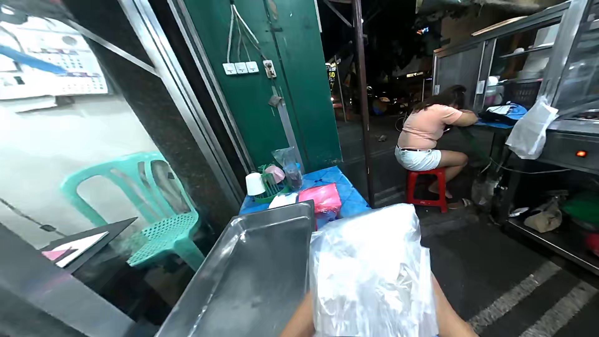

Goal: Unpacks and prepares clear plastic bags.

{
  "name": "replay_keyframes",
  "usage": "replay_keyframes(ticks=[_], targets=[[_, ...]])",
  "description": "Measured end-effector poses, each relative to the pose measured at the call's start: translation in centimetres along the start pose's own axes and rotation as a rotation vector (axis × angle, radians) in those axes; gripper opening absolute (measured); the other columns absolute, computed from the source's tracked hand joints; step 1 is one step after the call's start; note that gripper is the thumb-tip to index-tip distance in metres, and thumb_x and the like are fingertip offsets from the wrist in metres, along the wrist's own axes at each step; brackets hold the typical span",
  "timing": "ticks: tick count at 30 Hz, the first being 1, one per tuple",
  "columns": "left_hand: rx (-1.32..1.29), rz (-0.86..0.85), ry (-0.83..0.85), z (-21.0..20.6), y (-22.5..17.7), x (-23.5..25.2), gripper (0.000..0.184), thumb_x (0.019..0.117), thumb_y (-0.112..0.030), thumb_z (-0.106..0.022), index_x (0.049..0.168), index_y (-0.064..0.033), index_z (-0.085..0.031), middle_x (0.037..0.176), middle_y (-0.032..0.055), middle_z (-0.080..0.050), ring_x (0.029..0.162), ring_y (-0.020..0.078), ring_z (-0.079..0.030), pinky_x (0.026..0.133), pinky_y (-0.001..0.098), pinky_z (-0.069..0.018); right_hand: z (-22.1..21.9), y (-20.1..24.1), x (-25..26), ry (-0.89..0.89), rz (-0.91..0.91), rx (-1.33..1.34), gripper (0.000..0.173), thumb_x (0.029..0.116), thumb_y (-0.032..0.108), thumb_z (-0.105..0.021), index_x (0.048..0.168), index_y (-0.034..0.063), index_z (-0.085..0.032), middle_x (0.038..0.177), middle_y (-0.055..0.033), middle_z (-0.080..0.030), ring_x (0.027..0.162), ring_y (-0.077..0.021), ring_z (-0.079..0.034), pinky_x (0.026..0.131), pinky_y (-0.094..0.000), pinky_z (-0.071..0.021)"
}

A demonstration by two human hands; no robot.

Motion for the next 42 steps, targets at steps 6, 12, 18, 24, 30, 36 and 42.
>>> replay_keyframes(ticks=[6, 12, 18, 24, 30, 36, 42], targets=[[0.138, -0.378, 0.219, -1.0, -6.9, 6.9, 0.053, 0.1048, -0.035, -0.046, 0.147, -0.0021, -0.048, 0.139, 0.0038, -0.061, 0.123, 0.0074, -0.059, 0.105, 0.0290, -0.0490, 3.0, 4.7, 4.1, 0.043, 0.053, 0.201, 0.073, 0.1056, 0.056, -0.037, 0.152, -0.0006, -0.036, 0.141, -0.0036, -0.057, 0.126, -0.0030, -0.055, 0.108, -0.0265, -0.0478], [0.384, -0.179, -0.071, -2.7, -5.8, 2.7, 0.051, 0.0869, 0.001, -0.064, 0.131, 0.0184, -0.046, 0.116, 0.0195, -0.064, 0.105, 0.0049, -0.060, 0.095, 0.0197, -0.0470, 0.4, 4.2, 2.5, -0.040, 0.049, 0.213, 0.067, 0.1021, 0.018, -0.041, 0.150, -0.0233, -0.018, 0.155, -0.0262, -0.040, 0.141, -0.0013, -0.040, 0.118, -0.0195, -0.0310], [0.565, -0.310, 0.040, -3.6, -3.6, 3.1, 0.058, 0.0819, -0.008, -0.077, 0.129, 0.0177, -0.053, 0.121, 0.0192, -0.067, 0.115, 0.0080, -0.062, 0.105, 0.0230, -0.0460, 0.4, -0.6, -0.1, -0.024, 0.052, 0.184, 0.105, 0.0990, 0.072, -0.031, 0.151, -0.0181, -0.020, 0.152, -0.0159, -0.048, 0.138, 0.0006, -0.044, 0.118, -0.0223, -0.0361], [0.301, -0.477, -0.056, -2.9, -9.4, 3.0, 0.051, 0.0840, -0.011, -0.071, 0.126, 0.0133, -0.054, 0.111, 0.0037, -0.067, 0.102, -0.0047, -0.062, 0.093, 0.0156, -0.0514, 2.9, 4.0, 4.5, -0.071, 0.071, 0.304, 0.083, 0.1005, 0.057, -0.050, 0.151, -0.0056, -0.027, 0.140, 0.0006, -0.056, 0.126, 0.0010, -0.054, 0.108, -0.0223, -0.0468], [0.358, -0.486, -0.084, -4.5, -7.6, 1.8, 0.034, 0.0876, 0.000, -0.063, 0.117, 0.0168, -0.059, 0.103, 0.0081, -0.070, 0.097, -0.0058, -0.062, 0.092, 0.0134, -0.0492, 1.0, 4.2, 1.3, -0.138, -0.010, 0.222, 0.060, 0.0945, 0.024, -0.067, 0.131, -0.0188, -0.047, 0.120, -0.0016, -0.069, 0.111, 0.0116, -0.058, 0.100, -0.0117, -0.0464], [0.222, -0.570, 0.031, -4.7, -6.0, 1.0, 0.041, 0.0883, -0.003, -0.066, 0.121, 0.0188, -0.055, 0.111, 0.0037, -0.070, 0.105, -0.0091, -0.061, 0.098, 0.0133, -0.0487, 0.9, 3.0, 0.3, -0.140, 0.028, 0.216, 0.076, 0.0956, 0.036, -0.066, 0.137, -0.0217, -0.041, 0.131, -0.0072, -0.065, 0.120, 0.0109, -0.054, 0.105, -0.0129, -0.0431], [0.256, -0.518, -0.054, -2.7, -5.9, 1.6, 0.052, 0.0867, -0.006, -0.069, 0.131, 0.0163, -0.052, 0.122, 0.0146, -0.066, 0.112, 0.0048, -0.063, 0.100, 0.0219, -0.0502, 2.2, 11.0, -2.3, -0.024, 0.339, -0.031, 0.052, 0.1038, 0.031, -0.056, 0.138, -0.0072, -0.048, 0.137, -0.0161, -0.059, 0.132, -0.0060, -0.051, 0.114, -0.0256, -0.0384]])
Point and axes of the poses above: each hand's wrist, its own x-axis towards the middle knuckle, its own z-axis out of the back of the hand, y = z × x, the point moved 7 cm from there along x, towards the middle knuckle
